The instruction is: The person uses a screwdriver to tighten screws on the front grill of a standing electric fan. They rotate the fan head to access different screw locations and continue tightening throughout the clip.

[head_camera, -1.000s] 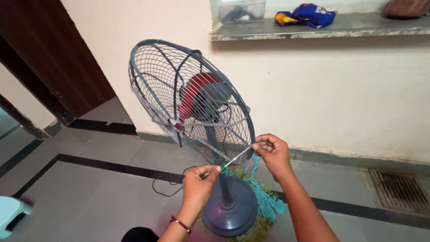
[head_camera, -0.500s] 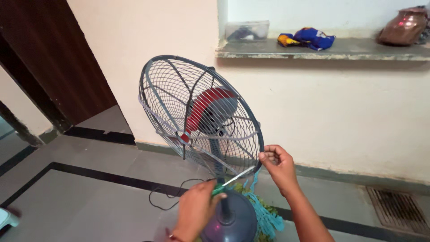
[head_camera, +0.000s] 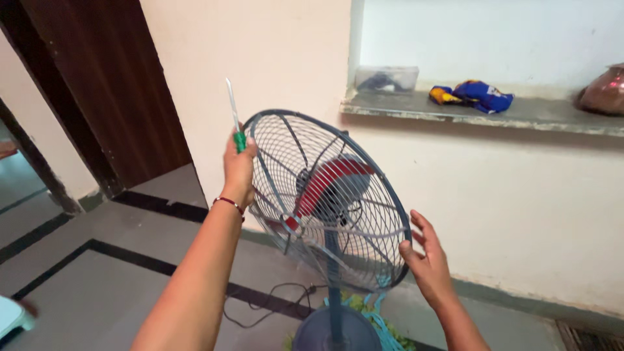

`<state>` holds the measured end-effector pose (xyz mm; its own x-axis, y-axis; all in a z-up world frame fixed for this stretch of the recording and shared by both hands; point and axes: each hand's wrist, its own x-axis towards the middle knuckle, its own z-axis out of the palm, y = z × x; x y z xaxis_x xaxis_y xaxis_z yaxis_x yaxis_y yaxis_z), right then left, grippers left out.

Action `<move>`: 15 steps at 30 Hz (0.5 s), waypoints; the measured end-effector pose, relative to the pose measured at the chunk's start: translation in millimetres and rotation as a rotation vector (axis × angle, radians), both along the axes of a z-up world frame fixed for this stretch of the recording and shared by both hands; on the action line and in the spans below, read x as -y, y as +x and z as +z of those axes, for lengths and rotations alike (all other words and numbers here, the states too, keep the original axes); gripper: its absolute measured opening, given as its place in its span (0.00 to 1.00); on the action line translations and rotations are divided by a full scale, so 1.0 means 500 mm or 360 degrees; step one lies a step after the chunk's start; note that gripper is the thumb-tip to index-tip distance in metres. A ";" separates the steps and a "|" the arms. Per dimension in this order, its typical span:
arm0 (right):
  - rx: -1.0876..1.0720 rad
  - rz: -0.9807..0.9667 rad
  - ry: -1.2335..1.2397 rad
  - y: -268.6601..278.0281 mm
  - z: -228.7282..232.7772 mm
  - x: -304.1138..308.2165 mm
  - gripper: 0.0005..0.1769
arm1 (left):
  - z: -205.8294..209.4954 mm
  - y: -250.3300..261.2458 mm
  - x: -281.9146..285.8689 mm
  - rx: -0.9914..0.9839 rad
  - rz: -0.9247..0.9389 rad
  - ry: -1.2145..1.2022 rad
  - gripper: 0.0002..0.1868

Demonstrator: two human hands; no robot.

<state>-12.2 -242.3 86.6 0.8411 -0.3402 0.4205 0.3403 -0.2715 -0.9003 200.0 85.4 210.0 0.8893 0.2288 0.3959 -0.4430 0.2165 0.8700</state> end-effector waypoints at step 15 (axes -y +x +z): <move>0.0016 0.0108 0.0318 -0.028 -0.022 -0.133 0.47 | 0.003 0.035 0.029 -0.0386 -0.0335 0.0064 0.35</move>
<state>-26.3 -176.0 75.5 0.8612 -0.3601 0.3586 0.3607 -0.0638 -0.9305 217.6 70.8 211.5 0.9850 0.0184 0.1717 -0.1710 0.2446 0.9544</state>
